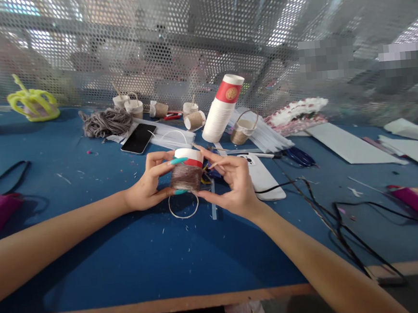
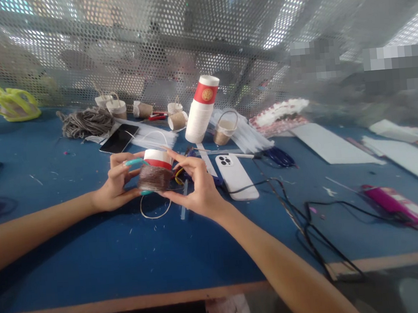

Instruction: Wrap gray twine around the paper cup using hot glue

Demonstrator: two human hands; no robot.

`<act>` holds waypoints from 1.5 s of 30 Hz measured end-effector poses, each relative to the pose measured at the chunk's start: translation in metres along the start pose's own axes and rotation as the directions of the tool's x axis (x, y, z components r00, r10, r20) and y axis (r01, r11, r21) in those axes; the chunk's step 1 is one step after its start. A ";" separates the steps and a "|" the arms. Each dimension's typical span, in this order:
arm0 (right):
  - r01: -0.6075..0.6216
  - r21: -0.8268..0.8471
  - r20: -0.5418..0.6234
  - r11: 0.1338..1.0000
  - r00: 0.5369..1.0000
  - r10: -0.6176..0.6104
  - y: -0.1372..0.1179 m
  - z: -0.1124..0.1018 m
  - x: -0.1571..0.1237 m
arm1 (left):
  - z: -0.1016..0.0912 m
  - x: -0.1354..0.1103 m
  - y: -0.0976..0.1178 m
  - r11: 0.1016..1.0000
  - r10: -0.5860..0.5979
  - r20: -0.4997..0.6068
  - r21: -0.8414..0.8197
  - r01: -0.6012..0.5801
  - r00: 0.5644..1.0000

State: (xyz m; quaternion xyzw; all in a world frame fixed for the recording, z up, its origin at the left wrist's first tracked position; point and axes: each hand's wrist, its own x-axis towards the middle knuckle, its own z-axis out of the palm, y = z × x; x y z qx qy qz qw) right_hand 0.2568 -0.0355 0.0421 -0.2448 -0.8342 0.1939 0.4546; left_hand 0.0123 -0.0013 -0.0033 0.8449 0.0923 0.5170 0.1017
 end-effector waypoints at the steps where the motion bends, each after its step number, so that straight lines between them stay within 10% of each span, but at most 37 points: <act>1: 0.013 -0.015 0.004 1.000 1.000 -0.013 0.000 0.000 0.000 | 0.001 0.000 0.000 1.000 -0.004 -0.004 -0.016 0.004 1.000; 29: 0.303 -0.501 0.269 0.811 0.945 -0.187 -0.013 -0.002 0.005 | 0.009 -0.003 -0.004 0.974 -0.189 -0.039 -0.134 0.182 0.981; 45: 0.306 -0.634 0.151 0.710 0.950 -0.275 -0.010 0.002 0.000 | 0.010 -0.003 -0.005 0.974 -0.194 -0.097 -0.137 0.180 0.976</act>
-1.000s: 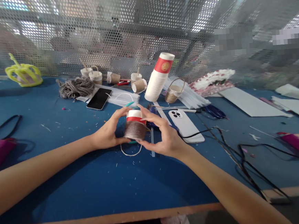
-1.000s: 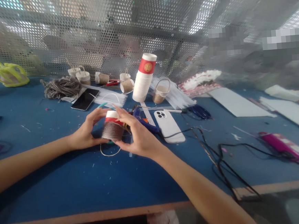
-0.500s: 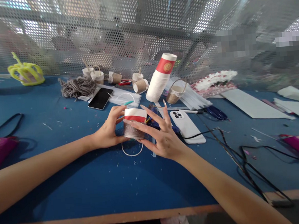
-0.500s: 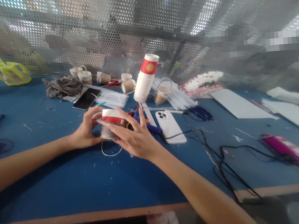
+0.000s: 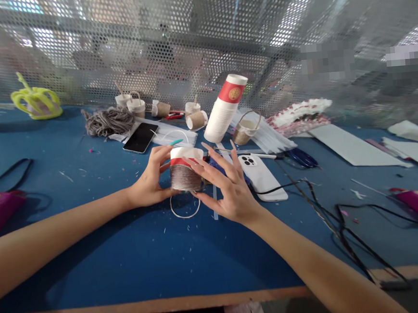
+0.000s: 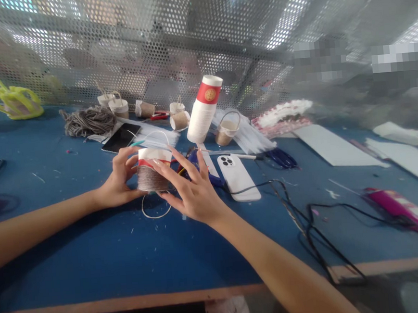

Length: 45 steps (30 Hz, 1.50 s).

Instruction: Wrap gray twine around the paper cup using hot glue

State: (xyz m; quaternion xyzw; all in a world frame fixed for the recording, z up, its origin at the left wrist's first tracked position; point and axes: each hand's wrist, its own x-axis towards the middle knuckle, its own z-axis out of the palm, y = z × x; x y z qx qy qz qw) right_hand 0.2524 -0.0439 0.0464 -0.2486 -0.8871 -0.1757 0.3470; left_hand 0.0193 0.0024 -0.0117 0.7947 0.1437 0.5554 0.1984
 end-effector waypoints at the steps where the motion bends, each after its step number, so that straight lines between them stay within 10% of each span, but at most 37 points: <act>1: -0.009 -0.015 -0.007 1.000 1.000 0.009 0.000 0.000 0.000 | 0.000 0.000 0.000 1.000 -0.001 0.002 0.004 0.001 1.000; 20: -0.017 -0.143 0.035 0.990 0.999 0.022 0.000 -0.001 0.001 | 0.000 -0.001 -0.001 1.000 -0.005 -0.011 0.009 0.005 1.000; 45: -0.206 0.119 0.078 0.971 0.977 0.197 -0.008 0.011 -0.002 | -0.009 0.004 0.013 0.983 0.010 0.061 0.180 -0.021 0.998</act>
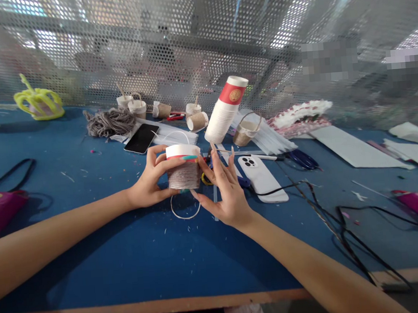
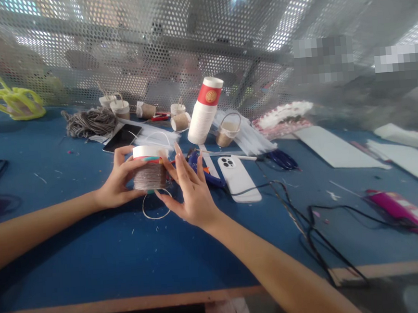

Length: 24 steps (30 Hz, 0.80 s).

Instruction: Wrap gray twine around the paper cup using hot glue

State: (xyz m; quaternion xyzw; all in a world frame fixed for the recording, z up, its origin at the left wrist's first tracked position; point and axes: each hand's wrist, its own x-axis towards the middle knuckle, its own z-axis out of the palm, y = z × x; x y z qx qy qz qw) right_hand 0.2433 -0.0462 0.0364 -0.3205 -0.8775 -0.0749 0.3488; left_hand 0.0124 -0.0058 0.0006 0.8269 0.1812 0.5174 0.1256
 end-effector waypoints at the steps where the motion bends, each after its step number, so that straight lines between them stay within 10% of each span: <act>1: -0.003 -0.003 0.007 1.000 1.000 0.003 0.000 0.000 0.000 | 0.000 0.000 0.000 1.000 -0.005 0.006 -0.004 0.005 1.000; 24: -0.090 0.374 0.031 0.923 0.996 0.084 0.006 -0.003 0.000 | 0.001 0.003 -0.003 0.994 0.092 0.078 0.046 -0.095 0.993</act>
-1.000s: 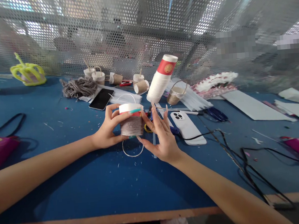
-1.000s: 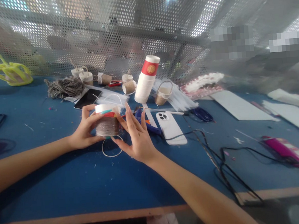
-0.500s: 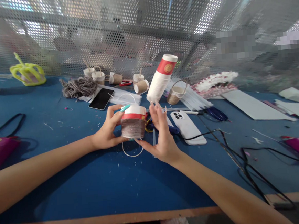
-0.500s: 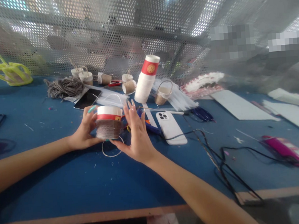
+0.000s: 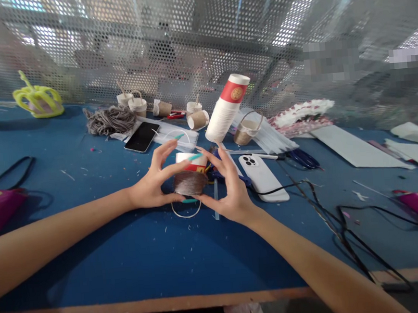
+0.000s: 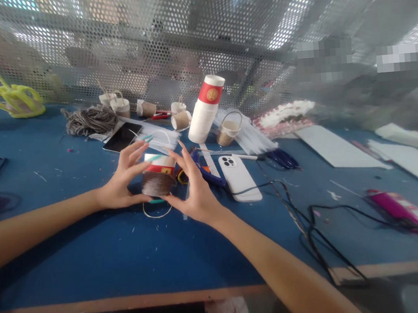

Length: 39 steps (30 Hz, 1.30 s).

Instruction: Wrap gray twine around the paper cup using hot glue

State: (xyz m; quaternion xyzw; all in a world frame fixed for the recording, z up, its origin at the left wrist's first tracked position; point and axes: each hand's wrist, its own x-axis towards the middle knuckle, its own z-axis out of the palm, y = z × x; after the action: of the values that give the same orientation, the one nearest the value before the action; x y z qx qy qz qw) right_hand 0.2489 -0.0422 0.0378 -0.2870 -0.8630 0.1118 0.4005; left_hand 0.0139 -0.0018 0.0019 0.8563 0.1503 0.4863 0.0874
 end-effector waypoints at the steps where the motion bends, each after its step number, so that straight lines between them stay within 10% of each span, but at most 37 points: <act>1: 0.009 -0.012 0.004 1.000 1.000 -0.009 0.000 -0.001 0.000 | -0.001 0.000 0.000 1.000 -0.005 0.026 0.010 0.004 1.000; 20: -0.038 -0.043 0.020 0.998 0.999 0.039 0.001 -0.001 -0.003 | -0.003 0.000 0.001 0.997 0.053 0.060 -0.057 -0.050 0.997; 39: -0.115 0.313 0.034 0.943 0.993 0.110 0.008 0.009 -0.005 | -0.005 0.001 0.000 0.994 0.084 0.044 -0.072 -0.081 0.995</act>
State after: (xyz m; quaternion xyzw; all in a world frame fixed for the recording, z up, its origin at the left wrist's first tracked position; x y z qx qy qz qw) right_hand 0.2477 -0.0377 0.0252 -0.2675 -0.8195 0.2727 0.4272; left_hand 0.0099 -0.0013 0.0051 0.8695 0.0955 0.4740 0.1006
